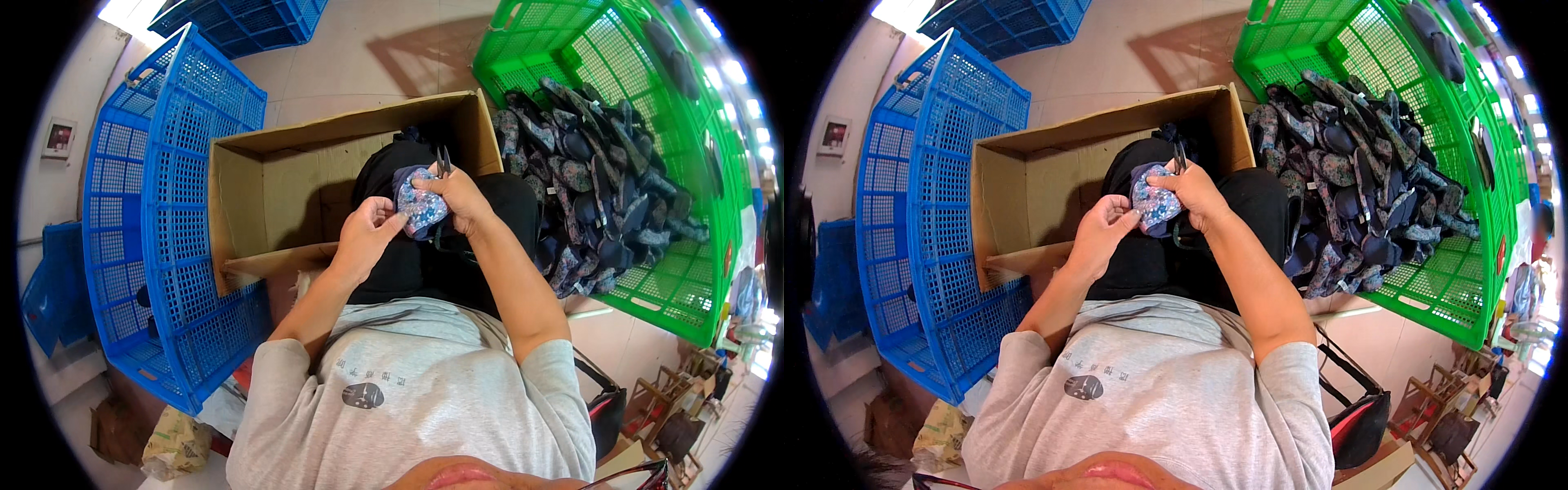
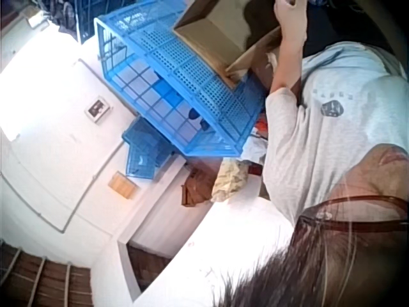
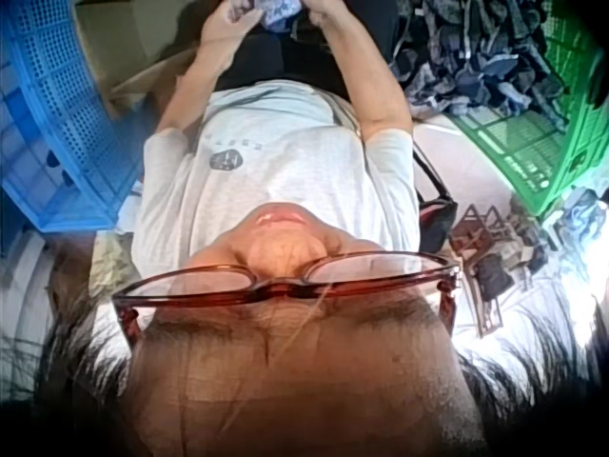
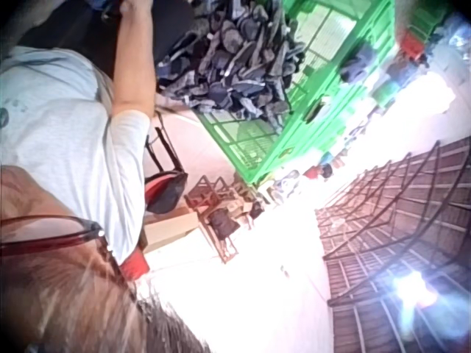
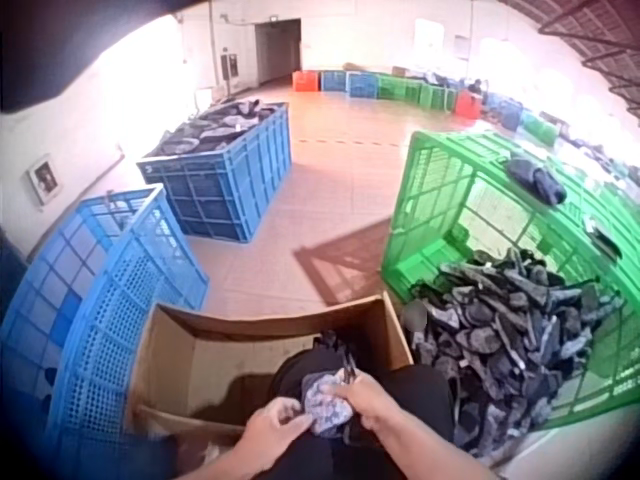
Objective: The person sits on the floor and uses scissors to trim loose threads from the edges of floral-patterned slippers. They pick up slippers from a cardboard box on their lap, trim the excess fabric, and place the finished items into a green plastic crate.
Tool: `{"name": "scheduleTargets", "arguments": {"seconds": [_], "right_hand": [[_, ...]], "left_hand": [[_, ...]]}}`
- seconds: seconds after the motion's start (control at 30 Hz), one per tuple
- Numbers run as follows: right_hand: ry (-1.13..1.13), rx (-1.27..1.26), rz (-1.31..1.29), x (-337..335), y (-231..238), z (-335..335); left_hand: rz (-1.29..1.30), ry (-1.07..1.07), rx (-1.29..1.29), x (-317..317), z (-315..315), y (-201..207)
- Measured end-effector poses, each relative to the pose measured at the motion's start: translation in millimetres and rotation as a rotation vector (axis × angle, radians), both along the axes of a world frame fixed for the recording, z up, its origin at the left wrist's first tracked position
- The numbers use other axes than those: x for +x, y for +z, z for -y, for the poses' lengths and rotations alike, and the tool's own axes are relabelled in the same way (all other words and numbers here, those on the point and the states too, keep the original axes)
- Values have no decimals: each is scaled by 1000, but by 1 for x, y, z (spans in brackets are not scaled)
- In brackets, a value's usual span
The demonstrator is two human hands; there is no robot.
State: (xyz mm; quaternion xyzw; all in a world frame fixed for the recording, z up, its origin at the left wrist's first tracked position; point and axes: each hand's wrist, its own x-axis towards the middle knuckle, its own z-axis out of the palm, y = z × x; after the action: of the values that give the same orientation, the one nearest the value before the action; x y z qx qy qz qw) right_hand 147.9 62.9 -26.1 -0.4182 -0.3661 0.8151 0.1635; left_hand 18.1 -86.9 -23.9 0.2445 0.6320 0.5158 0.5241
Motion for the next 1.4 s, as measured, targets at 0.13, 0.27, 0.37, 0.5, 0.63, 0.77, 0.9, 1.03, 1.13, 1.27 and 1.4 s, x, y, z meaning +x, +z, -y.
{"name": "scheduleTargets", "arguments": {"seconds": [0.13,0.27,0.37,0.5,0.63,0.77,0.9,1.03,1.13,1.27,1.4], "right_hand": [[-31,-70,-35,3,0,-5],[-122,87,-15,2,5,5],[-200,226,0,-1,2,15],[-248,369,46,-8,-9,24],[-275,606,147,-12,-22,33],[-327,673,102,-15,-27,41],[-356,778,169,-20,-30,47],[-446,804,196,-23,-32,49],[-457,806,214,-22,-31,51],[-458,824,267,-26,-24,56],[-494,859,314,-28,-28,60]], "left_hand": [[81,-37,57,7,-1,12],[129,62,129,14,-2,10],[205,111,135,13,0,13],[366,153,134,10,3,10],[371,239,97,16,6,11],[300,284,84,21,7,11],[140,317,118,27,10,6],[-252,249,118,26,10,-3],[-495,228,176,28,9,2],[-975,159,310,24,4,13],[-1307,41,357,21,-1,25]]}}
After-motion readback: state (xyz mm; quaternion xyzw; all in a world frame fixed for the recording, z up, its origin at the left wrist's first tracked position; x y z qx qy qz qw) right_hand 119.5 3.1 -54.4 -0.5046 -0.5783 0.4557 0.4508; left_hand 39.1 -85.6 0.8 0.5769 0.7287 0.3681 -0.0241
